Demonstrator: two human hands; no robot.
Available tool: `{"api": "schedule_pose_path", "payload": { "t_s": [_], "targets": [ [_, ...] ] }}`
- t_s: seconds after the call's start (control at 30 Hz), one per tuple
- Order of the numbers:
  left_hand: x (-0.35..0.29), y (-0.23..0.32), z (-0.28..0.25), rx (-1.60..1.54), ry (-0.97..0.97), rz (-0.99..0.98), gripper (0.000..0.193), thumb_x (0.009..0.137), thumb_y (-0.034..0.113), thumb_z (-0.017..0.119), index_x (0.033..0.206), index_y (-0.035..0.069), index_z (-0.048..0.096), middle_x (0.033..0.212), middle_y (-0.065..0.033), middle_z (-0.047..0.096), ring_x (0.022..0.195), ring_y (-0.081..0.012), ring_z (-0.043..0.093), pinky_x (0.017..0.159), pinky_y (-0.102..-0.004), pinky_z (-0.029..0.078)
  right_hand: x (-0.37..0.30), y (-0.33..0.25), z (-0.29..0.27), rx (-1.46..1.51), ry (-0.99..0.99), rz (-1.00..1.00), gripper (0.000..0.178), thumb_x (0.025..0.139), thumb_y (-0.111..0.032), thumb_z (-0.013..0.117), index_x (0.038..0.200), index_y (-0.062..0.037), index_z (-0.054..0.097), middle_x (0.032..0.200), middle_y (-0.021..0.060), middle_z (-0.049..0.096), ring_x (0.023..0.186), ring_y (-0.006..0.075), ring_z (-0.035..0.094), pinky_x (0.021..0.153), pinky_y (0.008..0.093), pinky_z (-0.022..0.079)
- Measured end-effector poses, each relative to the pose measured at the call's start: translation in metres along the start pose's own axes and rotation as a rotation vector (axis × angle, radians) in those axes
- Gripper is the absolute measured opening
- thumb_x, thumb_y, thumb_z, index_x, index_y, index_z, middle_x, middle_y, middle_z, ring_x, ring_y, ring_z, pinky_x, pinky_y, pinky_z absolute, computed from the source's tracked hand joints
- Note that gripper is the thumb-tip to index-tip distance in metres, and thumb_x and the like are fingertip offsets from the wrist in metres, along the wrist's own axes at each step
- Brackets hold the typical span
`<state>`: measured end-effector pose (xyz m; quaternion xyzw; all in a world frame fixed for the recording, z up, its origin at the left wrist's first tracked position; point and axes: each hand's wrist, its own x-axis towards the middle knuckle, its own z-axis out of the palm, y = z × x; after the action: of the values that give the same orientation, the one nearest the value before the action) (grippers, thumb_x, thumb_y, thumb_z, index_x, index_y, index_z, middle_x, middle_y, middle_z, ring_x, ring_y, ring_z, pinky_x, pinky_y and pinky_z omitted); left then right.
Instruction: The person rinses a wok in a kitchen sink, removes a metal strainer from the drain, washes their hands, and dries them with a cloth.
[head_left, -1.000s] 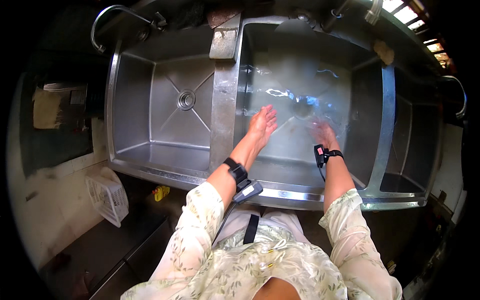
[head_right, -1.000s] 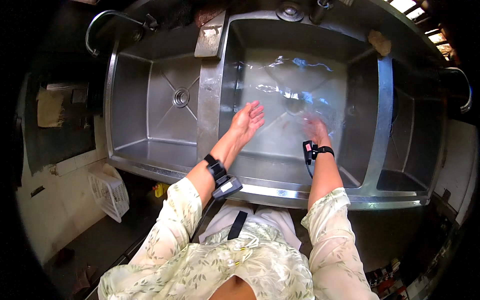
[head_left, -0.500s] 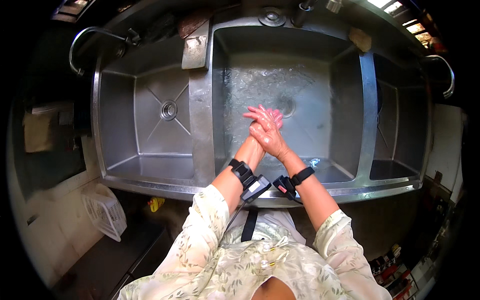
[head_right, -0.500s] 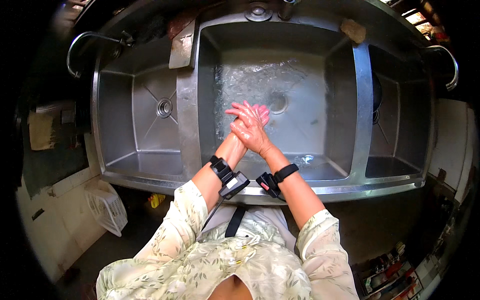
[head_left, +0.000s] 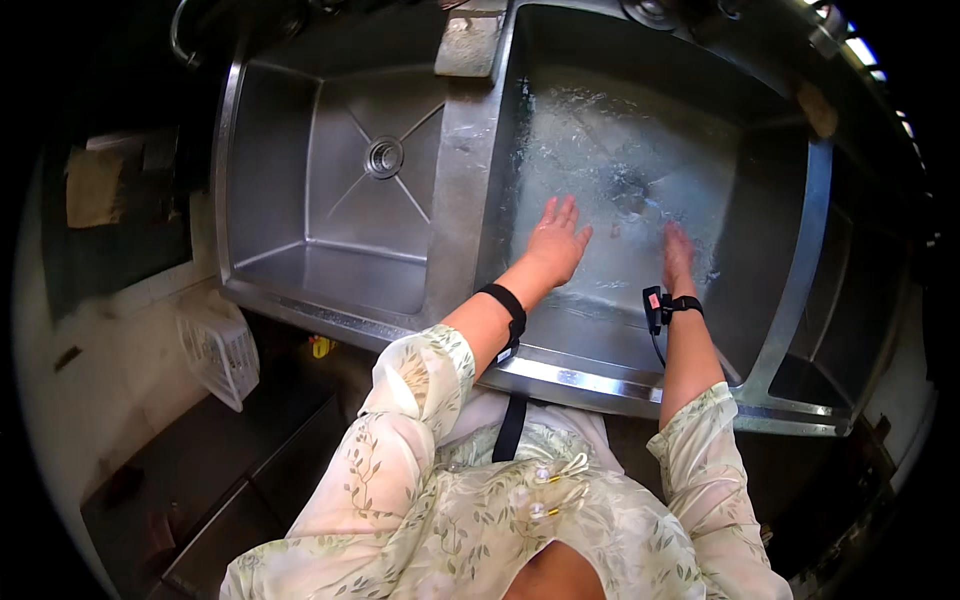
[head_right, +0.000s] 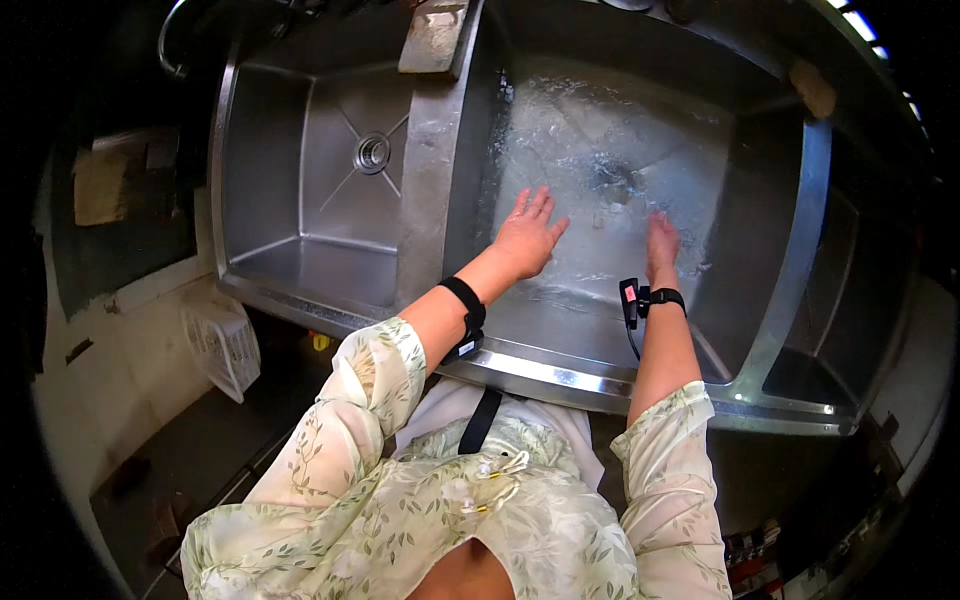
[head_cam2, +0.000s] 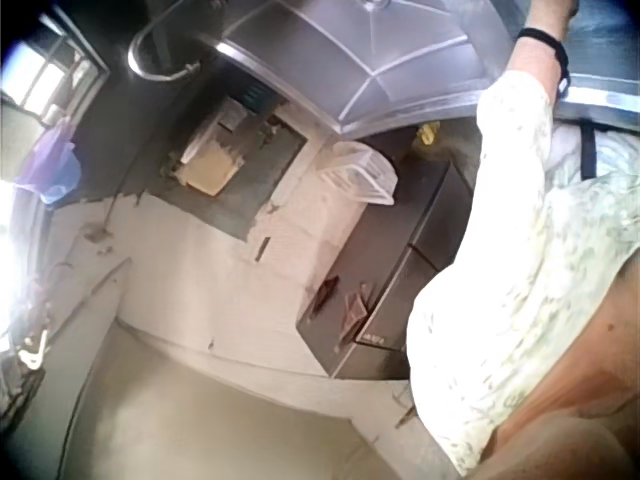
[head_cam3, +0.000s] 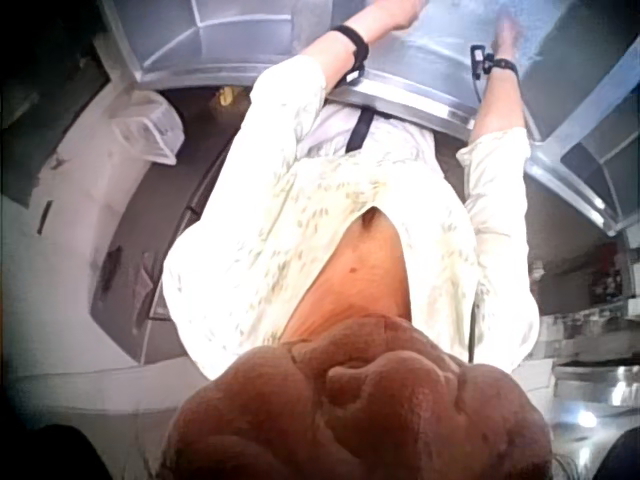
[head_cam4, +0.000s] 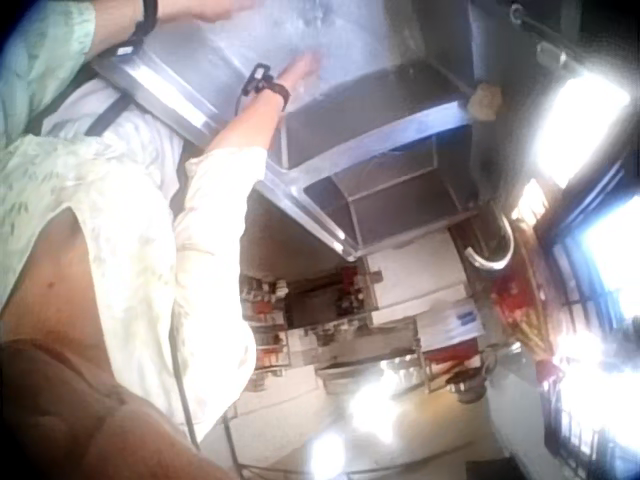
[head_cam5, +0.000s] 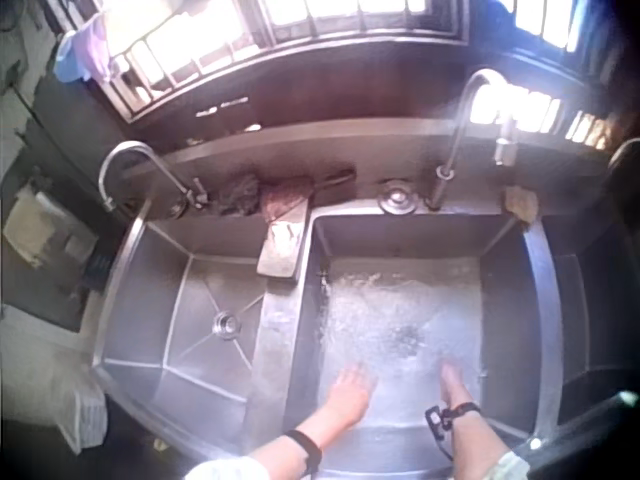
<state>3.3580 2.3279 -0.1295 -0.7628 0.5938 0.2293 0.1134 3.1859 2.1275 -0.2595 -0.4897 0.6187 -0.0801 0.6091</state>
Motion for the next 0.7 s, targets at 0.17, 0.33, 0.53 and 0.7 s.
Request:
{"api": "schedule_pose_path", "payload": {
  "t_s": [0.17, 0.33, 0.53, 0.7],
  "targets": [
    [0.012, -0.005, 0.032, -0.086, -0.097, -0.018, 0.049, 0.082, 0.018, 0.056, 0.13, 0.016, 0.049, 0.136, -0.0137, 0.046, 0.132, -0.0338, 0.034, 0.11, -0.0527, 0.018, -0.079, -0.066, 0.064, 0.448, -0.974, 0.182, 0.026, 0.095, -0.019, 0.05, 0.108, 0.0016, 0.059, 0.104, 0.011, 0.066, 0.102, 0.0208, 0.061, 0.091, 0.0335, 0.047],
    [0.058, 0.03, 0.101, -0.198, -0.007, 0.027, 0.034, 0.084, 0.022, 0.049, 0.114, 0.013, 0.062, 0.122, -0.0175, 0.057, 0.112, -0.0357, 0.053, 0.094, -0.0541, 0.038, -0.156, -0.097, 0.098, -0.262, -0.852, -0.842, 0.037, 0.096, -0.024, 0.037, 0.101, -0.0029, 0.067, 0.108, 0.0134, 0.066, 0.108, 0.0292, 0.058, 0.099, 0.0397, 0.04],
    [0.053, 0.044, 0.095, -0.28, 0.473, 0.103, 0.042, 0.077, 0.021, 0.062, 0.116, 0.008, 0.058, 0.113, -0.0202, 0.06, 0.106, -0.0387, 0.055, 0.092, -0.0505, 0.043, -0.083, -0.07, 0.064, -1.146, -0.479, -0.981, 0.044, 0.098, -0.036, 0.027, 0.123, -0.0173, 0.058, 0.136, 0.005, 0.049, 0.138, 0.0309, 0.023, 0.11, 0.0479, 0.007],
    [-0.008, 0.022, -0.005, -0.625, 0.308, -0.102, 0.057, 0.076, 0.022, 0.062, 0.129, 0.006, 0.047, 0.12, -0.0197, 0.057, 0.111, -0.0343, 0.055, 0.094, -0.046, 0.042, 0.022, -0.011, -0.027, -0.995, 0.035, -0.369, 0.05, 0.088, -0.035, 0.052, 0.131, -0.0089, 0.05, 0.133, 0.0134, 0.051, 0.121, 0.0357, 0.047, 0.099, 0.046, 0.037]
  ]
}}
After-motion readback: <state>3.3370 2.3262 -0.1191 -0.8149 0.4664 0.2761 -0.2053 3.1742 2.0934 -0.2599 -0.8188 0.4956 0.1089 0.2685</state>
